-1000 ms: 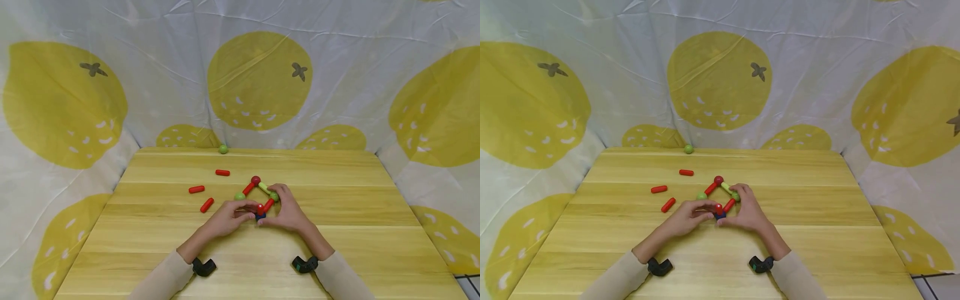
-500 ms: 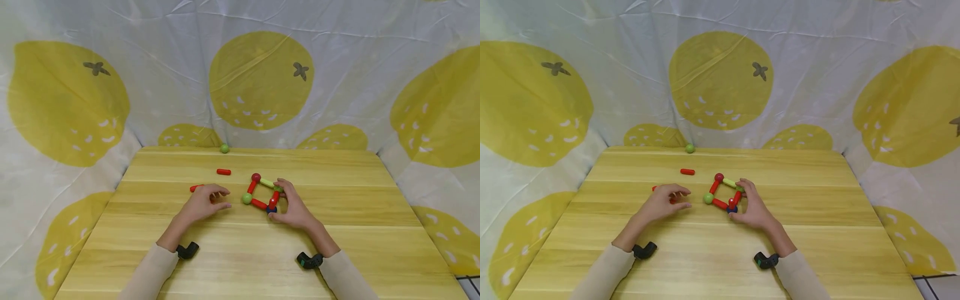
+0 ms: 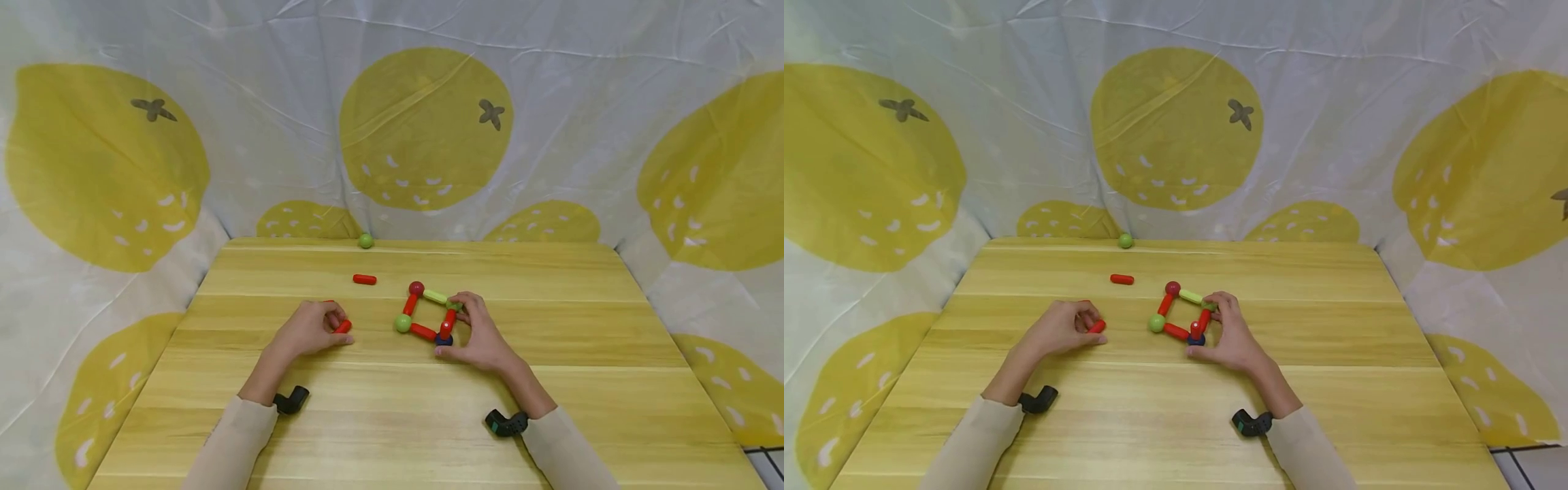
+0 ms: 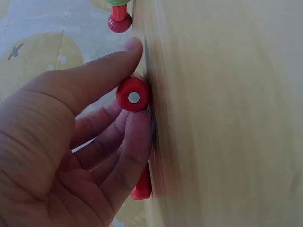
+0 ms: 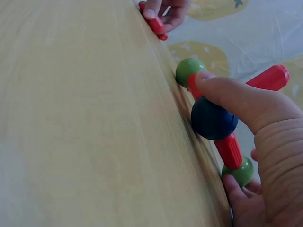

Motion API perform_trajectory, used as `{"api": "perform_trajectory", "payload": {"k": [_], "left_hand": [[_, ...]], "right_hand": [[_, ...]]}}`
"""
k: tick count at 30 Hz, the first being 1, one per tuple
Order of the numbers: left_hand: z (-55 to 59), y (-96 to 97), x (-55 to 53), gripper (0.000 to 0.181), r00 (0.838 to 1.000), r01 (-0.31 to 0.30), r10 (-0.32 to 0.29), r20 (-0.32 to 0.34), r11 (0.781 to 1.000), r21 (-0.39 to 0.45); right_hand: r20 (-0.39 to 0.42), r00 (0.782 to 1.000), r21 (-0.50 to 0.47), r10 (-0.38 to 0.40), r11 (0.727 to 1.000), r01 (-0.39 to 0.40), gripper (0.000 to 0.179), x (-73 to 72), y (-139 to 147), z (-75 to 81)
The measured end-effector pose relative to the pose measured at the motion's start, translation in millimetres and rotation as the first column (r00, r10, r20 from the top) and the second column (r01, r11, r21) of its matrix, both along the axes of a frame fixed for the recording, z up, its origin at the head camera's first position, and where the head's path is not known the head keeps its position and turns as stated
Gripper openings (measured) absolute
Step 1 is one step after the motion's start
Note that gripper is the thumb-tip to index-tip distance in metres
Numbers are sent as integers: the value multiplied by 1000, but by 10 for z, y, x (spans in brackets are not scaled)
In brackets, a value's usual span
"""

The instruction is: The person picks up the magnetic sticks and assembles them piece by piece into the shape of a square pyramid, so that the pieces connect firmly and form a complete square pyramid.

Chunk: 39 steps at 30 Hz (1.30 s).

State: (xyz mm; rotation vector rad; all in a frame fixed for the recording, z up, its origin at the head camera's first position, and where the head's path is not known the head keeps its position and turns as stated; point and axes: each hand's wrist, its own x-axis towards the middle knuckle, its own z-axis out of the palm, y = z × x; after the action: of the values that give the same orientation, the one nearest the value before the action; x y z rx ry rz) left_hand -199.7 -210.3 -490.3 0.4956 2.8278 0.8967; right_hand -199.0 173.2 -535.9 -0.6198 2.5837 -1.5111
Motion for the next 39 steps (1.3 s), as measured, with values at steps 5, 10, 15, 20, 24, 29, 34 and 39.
{"api": "perform_trajectory", "payload": {"k": [5,10,15,20,24,29,34,39], "left_hand": [[-14,81,-21,32,1000,12,-13,17,996,92],[21,278,17,29,992,16,-58,110,938,347],[-7,456,38,30,979,37,-132,153,862,505],[-74,581,24,34,973,73,-186,137,812,579],[-83,678,31,33,966,105,-223,128,798,594],[-107,751,38,33,960,134,-250,125,804,579],[-144,776,37,34,960,153,-255,116,822,548],[-170,779,42,35,963,146,-242,116,834,531]], "right_hand": [[-23,1000,-18,13,1000,-13,107,-3,11,-22],[-48,998,-16,38,999,-38,110,24,11,-1],[-46,997,-20,54,998,-55,110,20,16,-9],[-57,996,-27,68,997,-69,111,-7,34,-53],[-58,996,13,72,997,-72,109,-14,56,-46],[-53,995,40,86,996,-84,109,-21,66,-39],[-53,993,39,101,994,-99,109,-30,60,-29],[-64,991,18,114,993,-113,106,-48,56,-37]]}}
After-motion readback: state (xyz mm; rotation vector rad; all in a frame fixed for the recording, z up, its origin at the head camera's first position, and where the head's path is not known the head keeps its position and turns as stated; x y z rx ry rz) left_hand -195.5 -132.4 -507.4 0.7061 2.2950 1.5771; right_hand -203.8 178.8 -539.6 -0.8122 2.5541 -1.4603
